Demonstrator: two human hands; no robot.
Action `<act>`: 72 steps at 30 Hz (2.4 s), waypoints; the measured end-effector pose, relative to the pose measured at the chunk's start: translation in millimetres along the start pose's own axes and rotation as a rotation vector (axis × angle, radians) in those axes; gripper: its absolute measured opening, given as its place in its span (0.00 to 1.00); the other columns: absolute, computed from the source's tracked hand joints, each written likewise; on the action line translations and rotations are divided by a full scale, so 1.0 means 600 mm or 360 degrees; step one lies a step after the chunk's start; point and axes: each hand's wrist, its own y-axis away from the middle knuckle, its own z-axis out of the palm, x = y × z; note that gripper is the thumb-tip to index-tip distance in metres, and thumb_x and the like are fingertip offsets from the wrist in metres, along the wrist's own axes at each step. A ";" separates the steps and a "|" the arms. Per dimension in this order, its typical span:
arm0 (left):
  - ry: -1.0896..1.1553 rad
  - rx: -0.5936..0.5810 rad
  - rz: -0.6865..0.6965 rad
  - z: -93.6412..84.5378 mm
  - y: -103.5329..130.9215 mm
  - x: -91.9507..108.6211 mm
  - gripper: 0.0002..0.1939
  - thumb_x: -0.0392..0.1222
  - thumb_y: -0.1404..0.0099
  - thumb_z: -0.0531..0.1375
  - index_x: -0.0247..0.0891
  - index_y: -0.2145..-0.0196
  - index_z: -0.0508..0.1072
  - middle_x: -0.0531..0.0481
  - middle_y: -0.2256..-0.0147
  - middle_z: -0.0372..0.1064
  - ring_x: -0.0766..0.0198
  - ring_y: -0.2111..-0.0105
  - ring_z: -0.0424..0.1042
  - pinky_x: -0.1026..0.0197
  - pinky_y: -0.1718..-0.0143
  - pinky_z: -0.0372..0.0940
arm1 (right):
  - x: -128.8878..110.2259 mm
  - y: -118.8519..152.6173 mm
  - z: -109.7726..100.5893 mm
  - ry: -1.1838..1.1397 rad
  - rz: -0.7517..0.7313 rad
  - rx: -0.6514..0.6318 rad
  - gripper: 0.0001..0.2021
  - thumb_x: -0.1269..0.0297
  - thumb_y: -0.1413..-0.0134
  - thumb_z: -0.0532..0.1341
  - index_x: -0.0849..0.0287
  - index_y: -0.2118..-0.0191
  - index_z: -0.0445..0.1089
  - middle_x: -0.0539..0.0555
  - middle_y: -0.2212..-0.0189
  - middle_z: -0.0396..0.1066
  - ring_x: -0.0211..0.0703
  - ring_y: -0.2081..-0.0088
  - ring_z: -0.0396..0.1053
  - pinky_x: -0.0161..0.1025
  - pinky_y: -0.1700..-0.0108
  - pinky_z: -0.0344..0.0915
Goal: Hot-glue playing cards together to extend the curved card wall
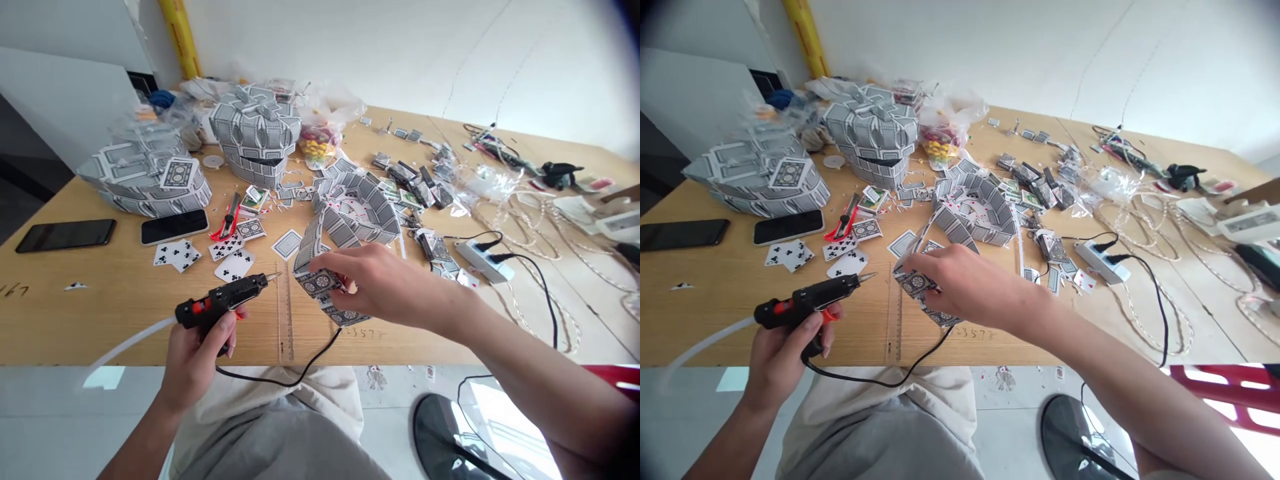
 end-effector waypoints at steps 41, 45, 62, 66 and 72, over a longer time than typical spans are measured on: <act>-0.0210 -0.0490 -0.0219 0.023 -0.033 0.015 0.27 0.65 0.27 0.59 0.35 0.63 0.76 0.55 0.77 0.60 0.67 0.77 0.59 0.64 0.77 0.54 | 0.019 0.010 0.039 -0.0017 -0.0175 0.0225 0.19 0.78 0.41 0.63 0.63 0.45 0.77 0.52 0.69 0.76 0.37 0.73 0.71 0.36 0.70 0.63; -0.0250 -0.0444 -0.0223 0.012 -0.034 0.012 0.26 0.65 0.27 0.59 0.35 0.61 0.77 0.54 0.76 0.62 0.67 0.76 0.60 0.64 0.76 0.57 | 0.022 0.010 0.035 -0.0034 -0.0164 0.0185 0.19 0.78 0.40 0.64 0.62 0.44 0.76 0.53 0.66 0.77 0.37 0.72 0.71 0.36 0.68 0.63; -0.0299 -0.0419 -0.0224 0.017 -0.034 0.020 0.27 0.65 0.28 0.60 0.35 0.63 0.77 0.54 0.77 0.62 0.67 0.76 0.59 0.64 0.76 0.55 | 0.027 0.001 0.037 -0.0082 -0.0156 0.0112 0.20 0.77 0.41 0.64 0.61 0.43 0.75 0.53 0.67 0.78 0.39 0.70 0.71 0.37 0.63 0.64; -0.0301 -0.0414 -0.0204 0.016 -0.033 0.017 0.27 0.65 0.28 0.60 0.35 0.64 0.77 0.54 0.77 0.60 0.67 0.76 0.59 0.64 0.76 0.55 | 0.027 0.001 0.036 -0.0098 -0.0122 0.0068 0.22 0.77 0.42 0.63 0.61 0.43 0.75 0.54 0.65 0.79 0.39 0.68 0.72 0.37 0.62 0.64; -0.0405 -0.0341 -0.0249 -0.009 -0.029 0.007 0.26 0.64 0.28 0.60 0.35 0.63 0.77 0.54 0.77 0.61 0.66 0.76 0.61 0.63 0.76 0.57 | 0.030 -0.001 0.030 -0.0094 -0.0085 0.0105 0.21 0.77 0.44 0.64 0.62 0.44 0.77 0.49 0.71 0.74 0.37 0.71 0.68 0.35 0.65 0.62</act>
